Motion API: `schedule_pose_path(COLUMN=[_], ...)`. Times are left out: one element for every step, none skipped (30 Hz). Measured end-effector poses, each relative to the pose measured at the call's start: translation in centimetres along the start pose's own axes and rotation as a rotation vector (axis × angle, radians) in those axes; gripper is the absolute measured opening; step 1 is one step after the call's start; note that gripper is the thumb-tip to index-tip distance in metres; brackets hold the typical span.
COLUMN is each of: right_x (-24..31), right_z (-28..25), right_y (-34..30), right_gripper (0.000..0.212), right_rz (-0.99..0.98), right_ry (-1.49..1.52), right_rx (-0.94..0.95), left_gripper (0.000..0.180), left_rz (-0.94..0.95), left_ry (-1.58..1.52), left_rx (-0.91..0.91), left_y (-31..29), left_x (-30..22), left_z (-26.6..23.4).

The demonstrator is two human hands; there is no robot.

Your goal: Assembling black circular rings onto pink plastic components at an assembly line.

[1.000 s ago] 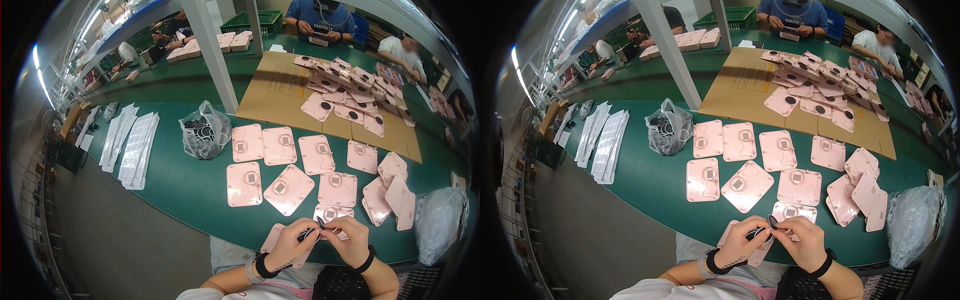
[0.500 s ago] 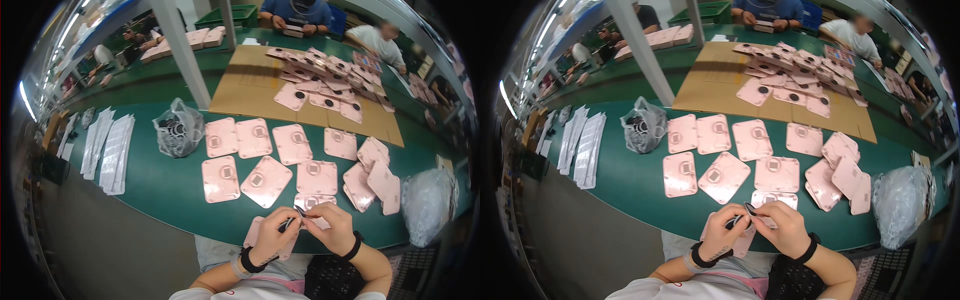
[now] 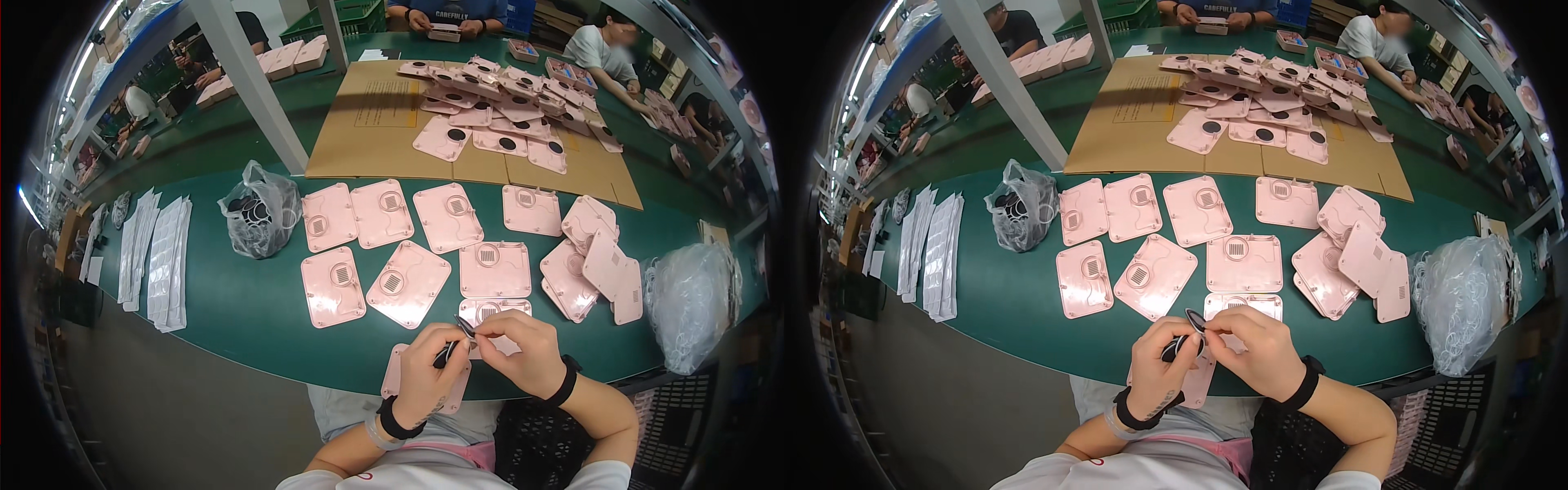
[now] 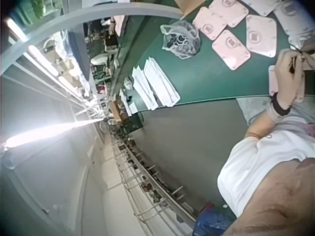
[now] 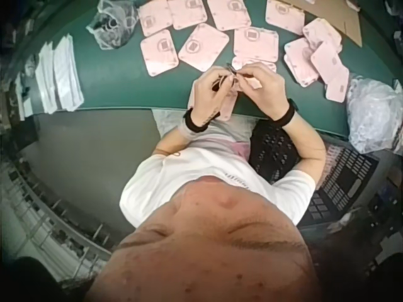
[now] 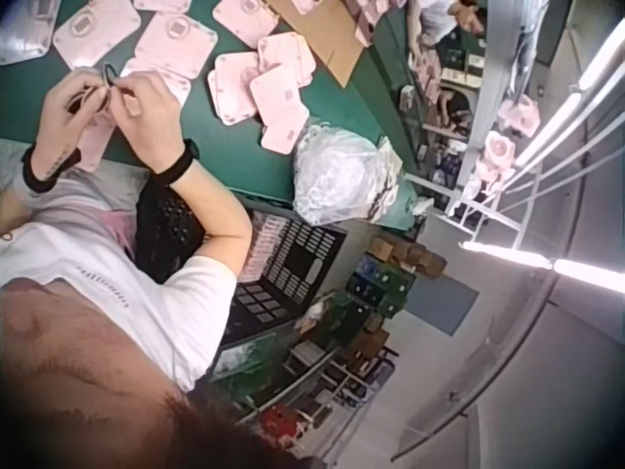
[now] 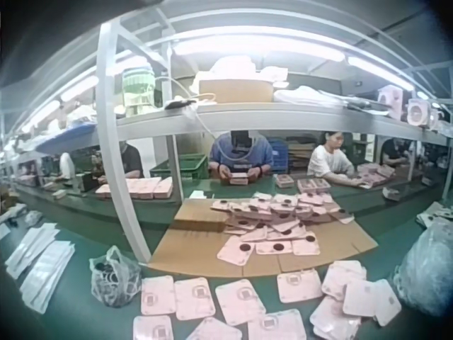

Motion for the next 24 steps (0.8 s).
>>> schedule_pose_path(right_x=[0.1,0.1,0.2,0.1,0.0,-0.1,-0.1,-0.1,-0.1,-0.1,-0.1,-0.1,0.1,0.2,0.3,0.2,-0.2,-0.5,-0.8,-1.0,-2.0,-2.8,-3.4,-3.3], right_z=[0.0,0.1,0.2,0.3,0.3,0.4,0.4,0.4,0.4,0.4,0.4,0.4,0.5,0.5,0.5,0.3,0.0,-0.3,-0.5,-0.5,-0.4,-0.1,0.1,0.0], right_y=[0.0,0.0,0.0,0.0,-0.1,-0.1,-0.1,-0.1,0.0,0.1,0.1,0.1,0.2,0.2,0.2,0.2,0.2,0.2,0.3,0.5,0.5,0.3,-0.1,-0.3], right_gripper=[0.018,0.018,0.018,0.018,0.018,0.018,0.018,0.018,0.018,0.018,0.018,0.018,0.017,0.016,0.015,0.015,0.016,0.017,0.018,0.018,0.021,0.023,0.026,0.026], right_rz=[-0.006,-0.012,-0.018,-0.017,-0.018,-0.020,-0.023,-0.023,0.004,0.032,0.059,0.060,0.047,0.034,0.022,0.024,0.030,0.036,0.042,0.045,0.167,0.291,0.413,0.419], right_ry=[-0.004,-0.007,-0.010,-0.009,-0.008,-0.008,-0.008,-0.007,0.017,0.041,0.065,0.066,0.042,0.018,-0.006,-0.008,-0.006,-0.005,-0.005,-0.009,0.229,0.463,0.698,0.692], right_rx=[0.007,0.013,0.020,0.021,0.020,0.019,0.019,0.020,0.016,0.011,0.005,0.006,0.017,0.028,0.038,0.038,0.043,0.048,0.052,0.052,-0.032,-0.118,-0.208,-0.211], left_gripper=[0.009,0.010,0.010,0.010,0.010,0.010,0.010,0.010,0.010,0.010,0.010,0.010,0.010,0.010,0.010,0.009,0.008,0.007,0.007,0.006,0.006,0.006,0.006,0.006], left_rz=[-0.020,-0.041,-0.044,-0.020,0.003,0.026,0.025,0.002,-0.022,-0.045,-0.045,-0.002,0.041,0.085,0.084,0.090,0.095,0.101,0.101,-0.049,-0.200,-0.353,-0.356,-0.331], left_ry=[-0.015,-0.029,-0.029,0.004,0.037,0.070,0.069,0.045,0.021,-0.003,-0.003,0.036,0.076,0.114,0.114,0.106,0.097,0.088,0.085,-0.046,-0.176,-0.307,-0.311,-0.297], left_rx=[-0.018,-0.036,-0.036,-0.041,-0.045,-0.050,-0.051,-0.046,-0.042,-0.037,-0.038,-0.052,-0.066,-0.079,-0.078,-0.069,-0.061,-0.051,-0.048,0.007,0.063,0.123,0.131,0.145], left_y=[0.0,-0.1,-0.1,-0.1,-0.1,-0.2,-0.2,-0.1,-0.1,0.0,0.0,0.0,0.0,-0.1,0.0,0.0,0.1,0.2,0.1,0.2,0.1,-0.2,-0.2,-0.3], left_x=[0.1,0.2,0.1,-0.1,-0.3,-0.5,-0.5,-0.2,0.0,0.1,0.0,-0.4,-0.8,-1.1,-1.1,-1.0,-0.9,-0.9,-0.9,-0.2,0.6,1.3,1.4,1.4], left_z=[0.0,-0.1,-0.2,-0.2,-0.3,-0.3,-0.3,-0.3,-0.3,-0.3,-0.3,-0.4,-0.4,-0.4,-0.4,-0.5,-0.5,-0.5,-0.5,-0.4,-0.2,0.1,0.2,0.3])
Point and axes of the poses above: each hand's wrist, its own y-axis towards the middle knuckle, its own z-axis out of the palm, x = y × z, the point moved 6 cm from there along y, towards the middle knuckle, and after that the axes turned 11 degrees about -z, right-handed, at the moved point
